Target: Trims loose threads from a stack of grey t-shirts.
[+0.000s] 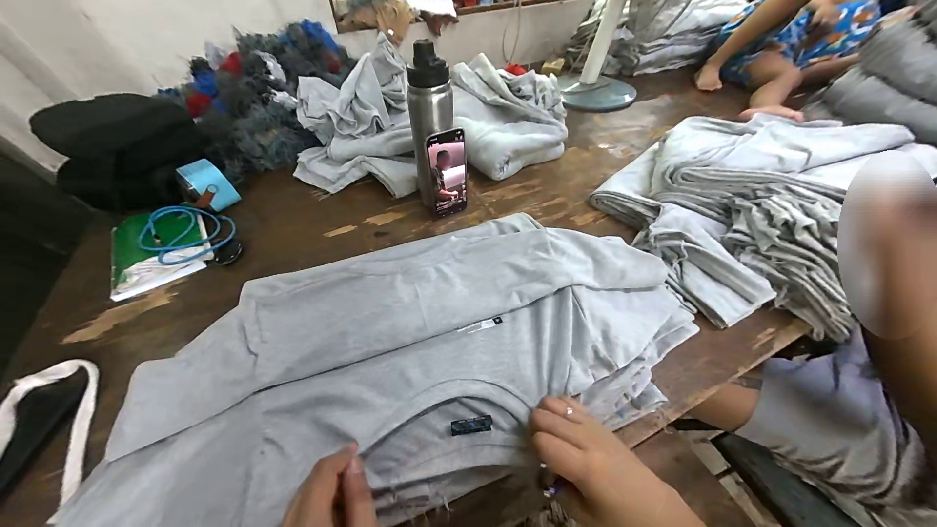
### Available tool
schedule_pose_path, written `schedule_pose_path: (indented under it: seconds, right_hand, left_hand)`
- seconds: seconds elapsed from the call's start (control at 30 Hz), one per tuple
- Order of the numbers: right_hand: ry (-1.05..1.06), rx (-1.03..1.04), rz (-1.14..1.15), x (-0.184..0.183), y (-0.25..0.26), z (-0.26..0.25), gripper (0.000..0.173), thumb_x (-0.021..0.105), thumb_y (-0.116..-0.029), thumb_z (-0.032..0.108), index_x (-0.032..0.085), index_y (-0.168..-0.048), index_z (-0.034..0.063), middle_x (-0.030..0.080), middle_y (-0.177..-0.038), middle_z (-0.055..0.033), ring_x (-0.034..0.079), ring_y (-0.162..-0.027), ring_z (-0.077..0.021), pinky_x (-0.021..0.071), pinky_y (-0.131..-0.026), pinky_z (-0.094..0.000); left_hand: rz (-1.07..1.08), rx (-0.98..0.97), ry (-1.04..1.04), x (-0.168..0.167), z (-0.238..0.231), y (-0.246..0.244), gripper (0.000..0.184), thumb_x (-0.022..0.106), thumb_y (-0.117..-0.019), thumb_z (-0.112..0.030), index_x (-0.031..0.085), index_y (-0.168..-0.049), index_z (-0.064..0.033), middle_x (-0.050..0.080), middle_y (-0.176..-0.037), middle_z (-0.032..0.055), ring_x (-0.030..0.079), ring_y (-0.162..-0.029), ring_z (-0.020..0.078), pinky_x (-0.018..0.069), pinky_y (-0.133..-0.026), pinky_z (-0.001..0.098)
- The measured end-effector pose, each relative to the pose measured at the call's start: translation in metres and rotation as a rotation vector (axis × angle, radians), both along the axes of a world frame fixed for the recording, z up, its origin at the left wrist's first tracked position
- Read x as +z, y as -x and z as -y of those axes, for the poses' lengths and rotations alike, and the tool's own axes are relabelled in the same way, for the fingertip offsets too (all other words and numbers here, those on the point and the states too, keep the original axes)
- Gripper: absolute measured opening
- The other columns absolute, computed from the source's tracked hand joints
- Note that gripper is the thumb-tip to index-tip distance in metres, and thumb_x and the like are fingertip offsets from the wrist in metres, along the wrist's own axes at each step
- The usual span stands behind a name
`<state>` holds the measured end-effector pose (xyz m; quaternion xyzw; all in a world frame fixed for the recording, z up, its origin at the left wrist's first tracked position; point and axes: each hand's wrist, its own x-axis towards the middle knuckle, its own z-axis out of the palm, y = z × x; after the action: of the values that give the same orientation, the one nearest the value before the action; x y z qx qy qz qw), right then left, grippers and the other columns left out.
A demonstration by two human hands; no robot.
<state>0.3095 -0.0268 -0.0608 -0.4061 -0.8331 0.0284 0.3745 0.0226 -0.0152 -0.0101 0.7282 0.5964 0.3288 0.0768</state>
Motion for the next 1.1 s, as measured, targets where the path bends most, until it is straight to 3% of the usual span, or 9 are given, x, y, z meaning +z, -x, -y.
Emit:
schedule_pose_path:
  seconds: [0.07,0.1,0.17,0.27,0.33,0.4,0.53,0.8,1.1]
  right_hand:
    - [0.067,0.010,0.099,-0.001,0.004,0.000,0.005,0.061,-0.0854,0.018,0.057,-0.087,0.0163,0.060,-0.089,-0.0029,0.059,-0.086,-0.0227,0.0495,-0.072,-0.0377]
    - [0.085,0.022,0.103,0.002,0.005,0.001,0.008,0.063,-0.0838,0.021,0.057,-0.086,0.0161,0.060,-0.088,-0.0033,0.059,-0.085,-0.0227,0.0487,-0.072,-0.0380]
    - [0.103,0.067,0.059,0.011,0.005,0.002,0.013,0.065,-0.0866,0.025,0.057,-0.087,0.0147,0.062,-0.087,-0.0046,0.060,-0.083,-0.0217,0.0487,-0.071,-0.0368]
    - [0.036,0.131,-0.078,0.021,0.017,-0.001,0.013,0.062,-0.0954,0.022,0.055,-0.089,0.0119,0.061,-0.087,-0.0065,0.061,-0.082,-0.0194,0.0513,-0.073,-0.0312]
    - [-0.006,0.181,-0.164,0.026,0.035,-0.005,0.012,0.061,-0.0996,0.017,0.055,-0.092,0.0104,0.062,-0.093,-0.0085,0.063,-0.089,-0.0203,0.0541,-0.081,-0.0300]
    - [-0.037,0.234,-0.241,0.028,0.056,-0.011,0.007,0.061,-0.1006,0.012,0.057,-0.095,0.0084,0.066,-0.106,-0.0122,0.065,-0.104,-0.0233,0.0555,-0.092,-0.0329]
    - [-0.050,0.352,-0.329,0.028,0.094,-0.026,0.009,0.055,-0.1018,0.005,0.062,-0.096,0.0051,0.066,-0.124,-0.0178,0.064,-0.117,-0.0291,0.0536,-0.100,-0.0371]
    - [-0.163,0.363,-0.251,0.024,0.102,-0.033,0.014,0.054,-0.1022,0.005,0.066,-0.098,0.0105,0.071,-0.116,-0.0093,0.065,-0.102,-0.0255,0.0525,-0.085,-0.0360]
    - [-0.171,0.414,-0.397,0.015,0.104,-0.034,0.013,0.056,-0.0999,0.000,0.061,-0.089,0.0042,0.068,-0.091,-0.0132,0.066,-0.094,-0.0259,0.0541,-0.087,-0.0313]
  left_hand:
    - [0.259,0.002,-0.166,-0.012,-0.008,-0.004,0.025,0.052,-0.1044,-0.010,0.064,-0.107,0.0120,0.066,-0.089,0.0145,0.064,-0.074,0.0053,0.0563,-0.067,0.0204]
    - [0.464,-0.029,-0.168,-0.016,-0.011,-0.008,0.020,0.050,-0.1054,-0.008,0.060,-0.111,0.0085,0.066,-0.097,0.0053,0.066,-0.080,-0.0005,0.0593,-0.072,0.0190]
    - [0.924,-0.076,-0.020,-0.016,-0.015,-0.016,0.016,0.042,-0.1074,-0.006,0.054,-0.113,-0.0150,0.070,-0.096,-0.0145,0.070,-0.078,-0.0012,0.0629,-0.069,0.0218]
    - [1.299,-0.131,0.140,-0.013,-0.017,-0.019,0.027,0.031,-0.1099,-0.009,0.054,-0.106,-0.0209,0.072,-0.093,-0.0115,0.071,-0.081,0.0021,0.0624,-0.071,0.0227]
    - [1.332,-0.148,0.134,-0.016,-0.015,-0.017,0.022,0.037,-0.1101,-0.016,0.057,-0.109,-0.0223,0.072,-0.097,-0.0118,0.070,-0.089,0.0012,0.0609,-0.078,0.0221]
    - [1.291,-0.209,0.125,-0.021,-0.011,-0.015,0.015,0.057,-0.1044,-0.027,0.056,-0.120,-0.0260,0.073,-0.106,-0.0125,0.071,-0.097,0.0022,0.0606,-0.085,0.0232]
    - [1.232,-0.277,0.125,-0.024,0.000,-0.019,0.035,0.068,-0.0963,-0.006,0.054,-0.123,-0.0245,0.077,-0.109,-0.0101,0.073,-0.098,0.0037,0.0601,-0.088,0.0233]
    - [1.268,-0.405,0.148,-0.032,0.004,-0.013,0.041,0.071,-0.0927,-0.004,0.061,-0.123,-0.0293,0.077,-0.110,-0.0083,0.073,-0.097,0.0046,0.0597,-0.088,0.0238]
    - [1.074,-0.511,0.094,-0.043,0.002,-0.009,0.039,0.071,-0.0930,-0.006,0.070,-0.128,-0.0245,0.070,-0.121,-0.0133,0.067,-0.104,0.0001,0.0569,-0.091,0.0199]
